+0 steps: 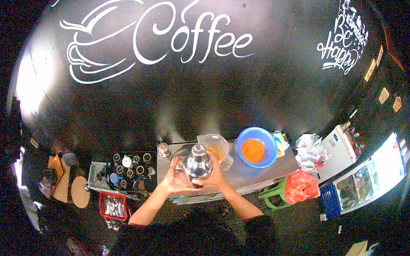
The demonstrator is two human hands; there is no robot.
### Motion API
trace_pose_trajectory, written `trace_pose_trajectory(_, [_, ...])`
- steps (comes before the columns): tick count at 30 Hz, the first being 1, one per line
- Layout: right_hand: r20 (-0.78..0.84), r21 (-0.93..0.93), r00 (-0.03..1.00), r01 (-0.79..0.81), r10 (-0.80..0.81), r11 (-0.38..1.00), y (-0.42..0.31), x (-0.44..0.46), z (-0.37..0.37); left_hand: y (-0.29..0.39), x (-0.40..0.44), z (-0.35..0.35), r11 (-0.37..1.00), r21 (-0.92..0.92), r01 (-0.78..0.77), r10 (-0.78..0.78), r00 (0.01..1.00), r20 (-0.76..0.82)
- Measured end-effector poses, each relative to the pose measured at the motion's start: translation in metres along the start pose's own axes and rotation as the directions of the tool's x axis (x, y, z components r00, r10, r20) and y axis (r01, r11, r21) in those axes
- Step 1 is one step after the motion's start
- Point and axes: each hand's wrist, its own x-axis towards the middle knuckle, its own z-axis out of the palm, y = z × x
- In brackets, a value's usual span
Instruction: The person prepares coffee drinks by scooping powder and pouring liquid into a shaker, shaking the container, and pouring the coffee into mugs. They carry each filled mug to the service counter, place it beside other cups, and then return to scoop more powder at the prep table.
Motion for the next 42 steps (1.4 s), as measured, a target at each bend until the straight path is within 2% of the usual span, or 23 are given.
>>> trace_pose_trajectory(1, [-0.012, 0.209, 0.998, -0.061, 0.065, 0.976, -0.001, 0.000, 0.010, -0.002, 0.002, 0.006, 0.995, 0.092, -0.027, 0.033, 0.997, -0.064])
trace_pose_trajectory(3, [0.067, 0.121, 0.995, -0.078, 0.071, 0.990, -0.018, 0.007, 0.019, -0.004, 0.003, 0.009, 0.974, 0.199, -0.109, 0.131, 0.986, -0.099])
trace_pose_trajectory(6, [0.175, 0.077, 0.982, 0.057, -0.070, 0.995, -0.040, 0.035, 0.027, 0.017, 0.029, -0.042, 0.961, 0.096, -0.261, 0.233, 0.944, 0.234])
trace_pose_trajectory(7, [0.178, -0.072, 0.959, 0.238, -0.222, 0.969, -0.056, 0.046, 0.026, 0.028, 0.030, -0.039, 0.914, 0.096, -0.394, 0.405, 0.900, -0.159])
trace_pose_trajectory(8, [0.202, -0.217, 0.909, 0.404, -0.364, 0.889, -0.072, 0.055, 0.025, 0.029, 0.027, -0.040, 0.914, 0.161, -0.371, 0.366, 0.929, 0.064])
trace_pose_trajectory(9, [0.247, -0.266, 0.916, 0.378, -0.316, 0.887, -0.088, 0.058, 0.024, 0.025, 0.019, -0.014, 0.899, 0.228, -0.375, 0.307, 0.908, 0.284])
trace_pose_trajectory(10, [0.245, -0.268, 0.917, 0.377, -0.316, 0.887, -0.088, 0.056, 0.028, 0.032, 0.019, -0.040, 0.912, 0.222, -0.345, 0.349, 0.937, 0.023])
trace_pose_trajectory(12, [0.386, -0.396, 0.833, 0.538, -0.397, 0.744, -0.087, 0.039, 0.047, 0.017, -0.003, -0.046, 0.629, 0.534, -0.564, 0.566, 0.804, 0.182])
trace_pose_trajectory(14, [0.159, -0.369, 0.843, 0.534, -0.514, 0.761, -0.028, 0.004, 0.076, 0.020, -0.002, -0.087, 0.716, 0.458, -0.527, 0.541, 0.833, 0.113])
trace_pose_trajectory(18, [0.148, -0.351, 0.884, 0.467, -0.444, 0.812, 0.021, -0.021, 0.087, 0.018, 0.008, -0.159, 0.853, 0.262, -0.451, 0.475, 0.879, -0.033])
trace_pose_trajectory(19, [0.091, -0.373, 0.844, 0.521, -0.528, 0.768, -0.002, -0.011, 0.087, 0.023, 0.006, -0.132, 0.678, 0.543, -0.495, 0.528, 0.842, 0.107])
trace_pose_trajectory(21, [0.019, -0.307, 0.680, 0.702, -0.733, 0.643, -0.058, 0.006, 0.082, 0.032, 0.003, -0.077, 0.051, 0.861, -0.506, 0.596, 0.707, 0.380])
trace_pose_trajectory(22, [0.001, -0.260, 0.600, 0.773, -0.800, 0.579, -0.082, 0.006, 0.080, 0.019, -0.005, -0.024, 0.135, 0.808, -0.573, 0.613, 0.689, 0.387])
trace_pose_trajectory(23, [0.003, -0.262, 0.699, 0.691, -0.715, 0.674, -0.086, -0.008, 0.087, 0.003, -0.002, -0.019, 0.259, 0.631, -0.731, 0.630, 0.623, 0.463])
trace_pose_trajectory(27, [0.060, -0.358, 0.894, 0.435, -0.444, 0.827, 0.001, -0.025, 0.094, -0.003, 0.009, -0.104, 0.607, 0.590, -0.532, 0.586, 0.802, 0.120])
trace_pose_trajectory(30, [0.180, -0.338, 0.768, 0.635, -0.614, 0.695, -0.022, -0.024, 0.087, 0.000, 0.011, -0.072, 0.544, 0.599, -0.587, 0.565, 0.785, 0.255])
trace_pose_trajectory(31, [0.123, -0.259, 0.808, 0.586, -0.576, 0.768, -0.039, -0.022, 0.084, 0.001, 0.008, -0.050, 0.489, 0.606, -0.628, 0.568, 0.756, 0.325])
trace_pose_trajectory(32, [0.143, -0.289, 0.636, 0.759, -0.758, 0.583, -0.055, -0.017, 0.080, 0.001, 0.007, -0.053, 0.402, 0.660, -0.635, 0.585, 0.733, 0.348])
trace_pose_trajectory(34, [0.038, -0.222, 0.772, 0.626, -0.635, 0.748, -0.026, -0.035, 0.082, 0.003, 0.005, -0.062, 0.122, 0.783, -0.610, 0.617, 0.664, 0.422])
trace_pose_trajectory(35, [0.020, -0.239, 0.884, 0.459, -0.468, 0.856, -0.006, -0.043, 0.083, 0.008, 0.013, -0.140, 0.654, 0.590, -0.473, 0.590, 0.808, -0.006])
trace_pose_trajectory(37, [0.078, -0.281, 0.855, 0.512, -0.512, 0.812, 0.012, -0.055, 0.084, -0.005, 0.015, -0.172, 0.369, 0.782, -0.502, 0.646, 0.744, 0.172])
trace_pose_trajectory(40, [0.145, -0.328, 0.800, 0.594, -0.582, 0.735, -0.018, -0.045, 0.084, 0.003, 0.021, -0.170, 0.222, 0.852, -0.474, 0.649, 0.724, 0.234])
trace_pose_trajectory(42, [0.154, -0.267, 0.546, 0.826, -0.824, 0.497, -0.036, -0.037, 0.076, -0.006, 0.020, -0.073, 0.123, 0.589, -0.799, 0.653, 0.512, 0.558])
